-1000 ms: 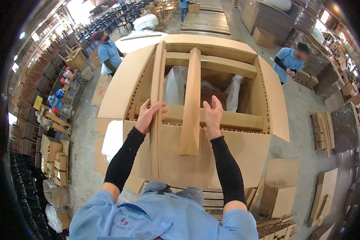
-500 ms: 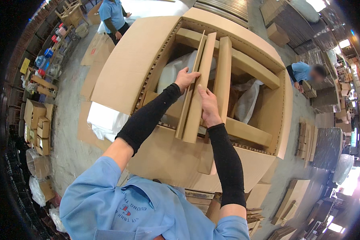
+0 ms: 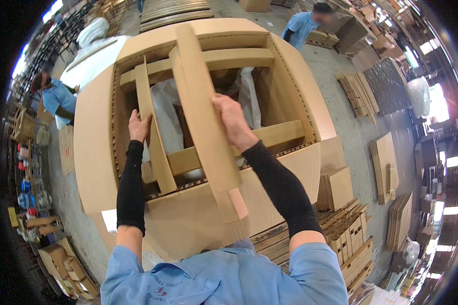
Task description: The person assembles a cardboard box, places a wrapped wooden chair inside, adds foam padding and cardboard dividers, then seals the box with packing tape. The person handles multiple cardboard pieces and a tape dispenser to complete the packaging.
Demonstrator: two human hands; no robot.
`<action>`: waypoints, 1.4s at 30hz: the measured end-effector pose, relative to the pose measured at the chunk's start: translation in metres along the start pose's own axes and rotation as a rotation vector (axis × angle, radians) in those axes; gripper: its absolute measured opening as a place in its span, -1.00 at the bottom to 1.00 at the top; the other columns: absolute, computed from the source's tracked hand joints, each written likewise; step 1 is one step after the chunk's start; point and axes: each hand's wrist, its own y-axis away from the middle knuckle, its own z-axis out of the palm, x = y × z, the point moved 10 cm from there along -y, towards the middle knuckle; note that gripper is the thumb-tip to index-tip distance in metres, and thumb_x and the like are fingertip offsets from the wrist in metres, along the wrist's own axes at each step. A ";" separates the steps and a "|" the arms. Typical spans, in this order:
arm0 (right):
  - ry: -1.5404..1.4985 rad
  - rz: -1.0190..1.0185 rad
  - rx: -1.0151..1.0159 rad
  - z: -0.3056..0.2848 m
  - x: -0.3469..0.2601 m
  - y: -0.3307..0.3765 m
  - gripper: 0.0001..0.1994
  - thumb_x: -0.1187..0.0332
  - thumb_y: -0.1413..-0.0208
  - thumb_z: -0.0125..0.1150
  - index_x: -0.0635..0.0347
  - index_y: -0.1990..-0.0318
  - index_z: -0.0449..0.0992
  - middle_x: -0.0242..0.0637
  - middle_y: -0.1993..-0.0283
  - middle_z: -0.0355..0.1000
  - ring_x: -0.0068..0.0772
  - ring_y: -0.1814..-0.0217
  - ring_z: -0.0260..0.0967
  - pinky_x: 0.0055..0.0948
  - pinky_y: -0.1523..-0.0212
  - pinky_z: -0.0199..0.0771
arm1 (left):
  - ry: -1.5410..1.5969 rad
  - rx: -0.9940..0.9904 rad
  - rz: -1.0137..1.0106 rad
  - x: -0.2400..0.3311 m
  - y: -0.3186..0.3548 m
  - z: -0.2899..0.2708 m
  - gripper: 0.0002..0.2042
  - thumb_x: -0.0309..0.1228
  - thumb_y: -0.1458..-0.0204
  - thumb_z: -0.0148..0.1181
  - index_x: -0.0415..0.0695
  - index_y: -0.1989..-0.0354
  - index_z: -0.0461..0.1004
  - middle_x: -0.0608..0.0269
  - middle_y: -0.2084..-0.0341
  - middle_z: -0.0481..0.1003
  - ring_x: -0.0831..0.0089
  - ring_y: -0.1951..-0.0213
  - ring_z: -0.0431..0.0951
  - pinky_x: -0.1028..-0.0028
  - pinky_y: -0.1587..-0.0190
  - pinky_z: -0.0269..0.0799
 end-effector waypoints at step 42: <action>2.400 -0.433 0.656 -0.242 -0.067 -0.058 -0.44 0.27 -0.13 0.16 0.37 -0.27 0.39 0.02 -0.39 0.21 -0.01 -0.35 0.16 0.13 -0.26 0.20 | -0.308 -0.134 0.193 0.029 0.031 0.019 -0.55 -0.12 -0.34 -0.20 -0.18 -0.14 0.44 0.24 -0.47 0.18 -0.11 -0.51 -0.05 -0.23 -0.44 -0.23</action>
